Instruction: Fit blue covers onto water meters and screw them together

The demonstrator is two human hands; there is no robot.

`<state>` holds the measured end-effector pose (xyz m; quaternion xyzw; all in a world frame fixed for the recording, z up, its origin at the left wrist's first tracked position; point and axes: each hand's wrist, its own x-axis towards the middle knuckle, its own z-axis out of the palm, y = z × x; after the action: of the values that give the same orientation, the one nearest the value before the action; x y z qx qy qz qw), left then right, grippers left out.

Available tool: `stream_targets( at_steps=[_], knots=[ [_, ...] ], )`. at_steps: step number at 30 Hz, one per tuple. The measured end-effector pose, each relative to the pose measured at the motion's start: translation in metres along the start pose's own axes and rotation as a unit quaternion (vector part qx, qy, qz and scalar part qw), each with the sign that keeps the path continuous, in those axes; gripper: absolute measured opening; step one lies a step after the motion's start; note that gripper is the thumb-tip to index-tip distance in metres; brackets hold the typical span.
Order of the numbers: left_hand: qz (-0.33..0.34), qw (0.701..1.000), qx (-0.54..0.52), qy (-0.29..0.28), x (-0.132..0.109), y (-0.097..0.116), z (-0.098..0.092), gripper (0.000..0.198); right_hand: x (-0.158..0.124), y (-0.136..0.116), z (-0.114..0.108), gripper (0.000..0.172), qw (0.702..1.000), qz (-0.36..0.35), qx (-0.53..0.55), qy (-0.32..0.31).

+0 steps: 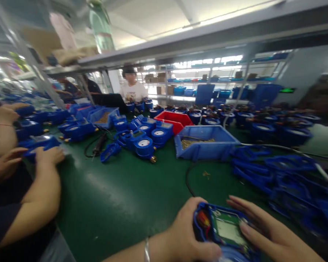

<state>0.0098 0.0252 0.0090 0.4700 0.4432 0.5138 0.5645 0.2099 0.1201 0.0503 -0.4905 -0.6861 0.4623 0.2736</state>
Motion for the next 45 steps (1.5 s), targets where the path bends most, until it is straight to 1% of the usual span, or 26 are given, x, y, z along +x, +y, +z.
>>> stream_targets(
  at_steps=[1,2,3,4,5,6,8,9,10,11,15,18,25,31,36,39,42,43,44,45],
  knots=[
    [0.009,1.000,-0.014,-0.005,-0.001,0.000,0.003,0.087,-0.011,-0.010,-0.005,0.069,1.000,0.013,-0.015,0.016],
    [0.019,1.000,-0.022,-0.004,-0.002,0.001,0.003,0.084,-0.021,-0.021,-0.009,0.073,0.999,-0.003,-0.034,0.039],
    [0.022,0.999,-0.023,-0.011,-0.003,0.003,0.002,0.080,-0.029,-0.032,-0.012,0.073,0.996,-0.029,-0.068,0.044],
    [0.025,0.999,-0.019,-0.012,-0.003,0.006,0.001,0.078,-0.038,-0.041,-0.015,0.068,0.990,-0.065,-0.120,0.042],
    [0.024,0.999,-0.013,-0.017,-0.004,0.008,-0.001,0.077,-0.045,-0.048,-0.019,0.061,0.977,-0.110,-0.182,0.029],
    [0.024,0.999,-0.006,-0.020,-0.004,0.010,-0.002,0.075,-0.052,-0.053,-0.022,0.055,0.956,-0.158,-0.246,0.006],
    [0.021,0.999,0.003,-0.026,-0.006,0.013,-0.002,0.074,-0.063,-0.059,-0.026,0.050,0.902,-0.254,-0.348,-0.042],
    [0.020,0.999,0.003,-0.027,-0.007,0.014,-0.002,0.074,-0.066,-0.060,-0.027,0.050,0.877,-0.290,-0.378,-0.059],
    [0.017,0.999,0.002,-0.029,-0.008,0.014,-0.001,0.073,-0.068,-0.061,-0.028,0.050,0.863,-0.308,-0.394,-0.074],
    [0.014,0.999,0.000,-0.030,-0.008,0.014,-0.001,0.073,-0.069,-0.062,-0.027,0.049,0.858,-0.312,-0.400,-0.083],
    [0.003,1.000,0.017,-0.025,-0.009,0.012,-0.001,0.073,-0.068,-0.065,-0.019,0.040,0.875,-0.270,-0.389,-0.099],
    [-0.002,0.999,0.027,-0.025,-0.008,0.012,-0.002,0.073,-0.068,-0.066,-0.010,0.041,0.876,-0.252,-0.396,-0.111],
    [0.011,0.997,0.070,-0.009,-0.009,0.011,-0.004,0.073,-0.068,-0.067,0.009,0.048,0.867,-0.262,-0.400,-0.137],
    [0.015,0.995,0.098,-0.002,-0.008,0.009,-0.005,0.075,-0.065,-0.066,0.014,0.049,0.869,-0.264,-0.390,-0.150],
    [0.025,0.992,0.125,0.006,-0.011,0.007,-0.007,0.074,-0.065,-0.066,0.015,0.051,0.872,-0.259,-0.373,-0.181],
    [0.019,0.991,0.134,0.010,-0.012,0.007,-0.006,0.073,-0.070,-0.072,0.016,0.054,0.878,-0.251,-0.364,-0.185],
    [-0.001,0.992,0.120,0.022,-0.012,0.010,-0.004,0.073,-0.076,-0.079,0.009,0.048,0.879,-0.257,-0.356,-0.186],
    [-0.010,0.993,0.113,0.024,-0.012,0.011,-0.003,0.074,-0.076,-0.080,0.003,0.044,0.881,-0.265,-0.351,-0.177],
    [-0.018,0.994,0.107,0.026,-0.012,0.012,-0.002,0.075,-0.075,-0.080,-0.005,0.039,0.886,-0.270,-0.345,-0.153],
    [-0.027,0.994,0.102,0.027,-0.012,0.012,-0.002,0.077,-0.072,-0.079,-0.015,0.032,0.896,-0.265,-0.341,-0.106]
  ],
)
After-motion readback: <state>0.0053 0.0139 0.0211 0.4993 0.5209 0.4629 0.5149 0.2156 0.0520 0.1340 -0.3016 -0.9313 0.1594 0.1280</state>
